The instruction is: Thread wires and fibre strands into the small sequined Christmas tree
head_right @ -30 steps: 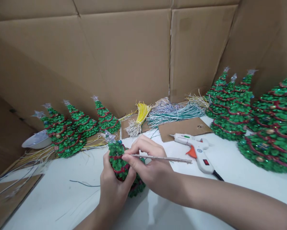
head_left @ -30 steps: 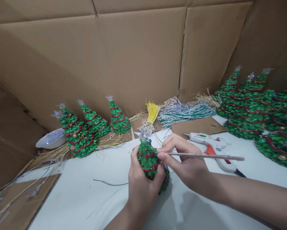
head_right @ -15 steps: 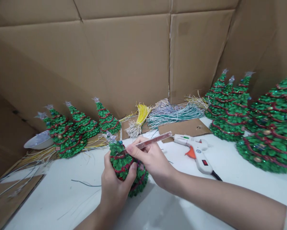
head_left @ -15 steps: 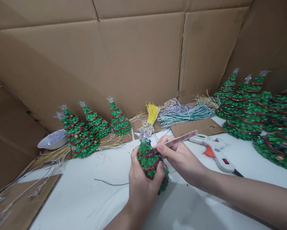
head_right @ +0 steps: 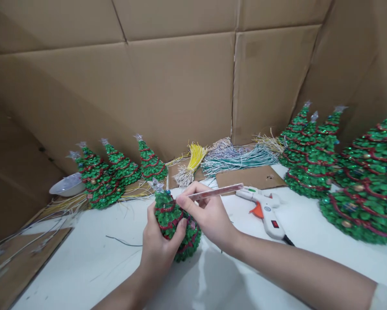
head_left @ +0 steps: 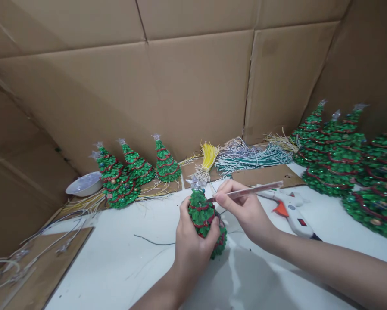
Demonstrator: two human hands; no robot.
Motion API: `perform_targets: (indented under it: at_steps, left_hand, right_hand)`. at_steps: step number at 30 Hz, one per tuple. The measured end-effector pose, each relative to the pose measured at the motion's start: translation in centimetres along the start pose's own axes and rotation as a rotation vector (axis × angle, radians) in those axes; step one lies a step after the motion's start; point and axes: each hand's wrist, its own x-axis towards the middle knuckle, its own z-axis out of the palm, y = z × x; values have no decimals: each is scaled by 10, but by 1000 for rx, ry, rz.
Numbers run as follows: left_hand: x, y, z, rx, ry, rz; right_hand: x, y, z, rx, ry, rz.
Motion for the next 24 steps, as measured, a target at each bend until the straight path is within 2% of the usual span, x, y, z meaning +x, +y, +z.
perform_targets:
  at_steps: [3, 7, 9, 24]
  left_hand:
    - [0, 0, -1, -13, -22, 5]
    - [0, 1, -4, -28, -40, 21]
    - [0, 1, -5, -35, -51, 26]
    - [0, 2, -5, -22, -56, 23]
  right_hand:
    - [-1, -1, -2, -84, 33, -116]
    - [-2, 4, -5, -186, 3, -286]
    - [-2, 8, -7, -212, -14, -326]
    - [3, 12, -8, -191, -74, -323]
